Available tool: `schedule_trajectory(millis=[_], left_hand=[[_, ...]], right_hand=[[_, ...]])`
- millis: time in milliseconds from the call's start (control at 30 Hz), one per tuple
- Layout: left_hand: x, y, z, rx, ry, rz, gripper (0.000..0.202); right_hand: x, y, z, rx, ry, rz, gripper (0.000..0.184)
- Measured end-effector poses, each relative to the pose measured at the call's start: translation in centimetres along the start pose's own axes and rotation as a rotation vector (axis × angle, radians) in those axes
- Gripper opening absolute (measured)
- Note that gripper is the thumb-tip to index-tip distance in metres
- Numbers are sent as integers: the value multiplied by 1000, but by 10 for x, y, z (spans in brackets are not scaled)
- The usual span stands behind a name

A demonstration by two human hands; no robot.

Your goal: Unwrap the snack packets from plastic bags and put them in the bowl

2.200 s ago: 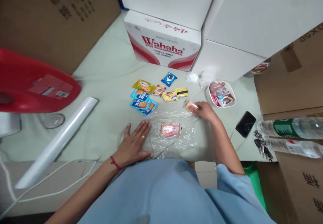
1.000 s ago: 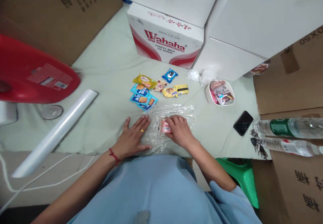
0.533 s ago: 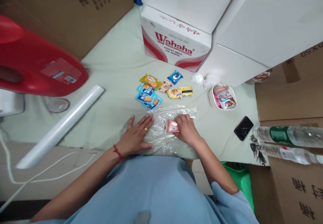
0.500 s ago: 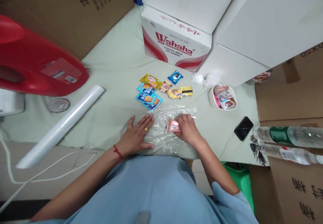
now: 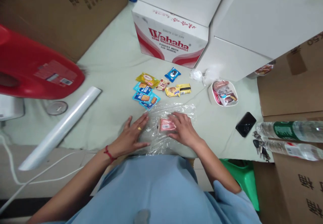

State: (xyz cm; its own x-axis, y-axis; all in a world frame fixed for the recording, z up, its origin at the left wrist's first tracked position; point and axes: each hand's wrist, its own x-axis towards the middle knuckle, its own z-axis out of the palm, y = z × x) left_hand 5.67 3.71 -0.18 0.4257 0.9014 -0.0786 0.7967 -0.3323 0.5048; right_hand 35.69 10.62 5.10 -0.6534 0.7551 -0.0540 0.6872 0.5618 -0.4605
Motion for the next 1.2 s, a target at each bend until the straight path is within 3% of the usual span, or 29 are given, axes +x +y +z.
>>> schedule_trajectory(millis=[100,200,300,400,500,667,800,900,967,1067,1200], left_hand=[[-13,-5,-20,-57,30,64,75],[-27,-6,-32,-71,-48,213,76],[-35,-6,-26,-46,-123,287,76],[-36,-7,-12,-36,-118,275,48],[-31,-6,-7,-97,-66,208,27],[-8,-2,-17,-334,164,-21,29],[23,-2,-18,-329,334,-274,34],[37,-6,-14,-270,384,-400,34],[36,-9,-15,-267,413,-439,36],[19,-10,-22,-285,514,-472,40],[-12,13,-40,-91,872,-502,22]], right_hand=[[-42,11,-12,84,53,-105,50],[-85,18,-10,103,-53,-186,50],[-112,22,10,30,-91,-160,48],[-118,25,26,37,-28,-90,26],[-110,26,21,155,-12,-62,18],[-81,32,-25,376,-83,-54,28],[-44,52,-46,378,9,159,32],[-18,69,-46,315,-67,316,27],[-5,77,-46,171,-104,385,18],[10,78,-53,-38,-54,411,16],[35,65,-59,-91,4,251,19]])
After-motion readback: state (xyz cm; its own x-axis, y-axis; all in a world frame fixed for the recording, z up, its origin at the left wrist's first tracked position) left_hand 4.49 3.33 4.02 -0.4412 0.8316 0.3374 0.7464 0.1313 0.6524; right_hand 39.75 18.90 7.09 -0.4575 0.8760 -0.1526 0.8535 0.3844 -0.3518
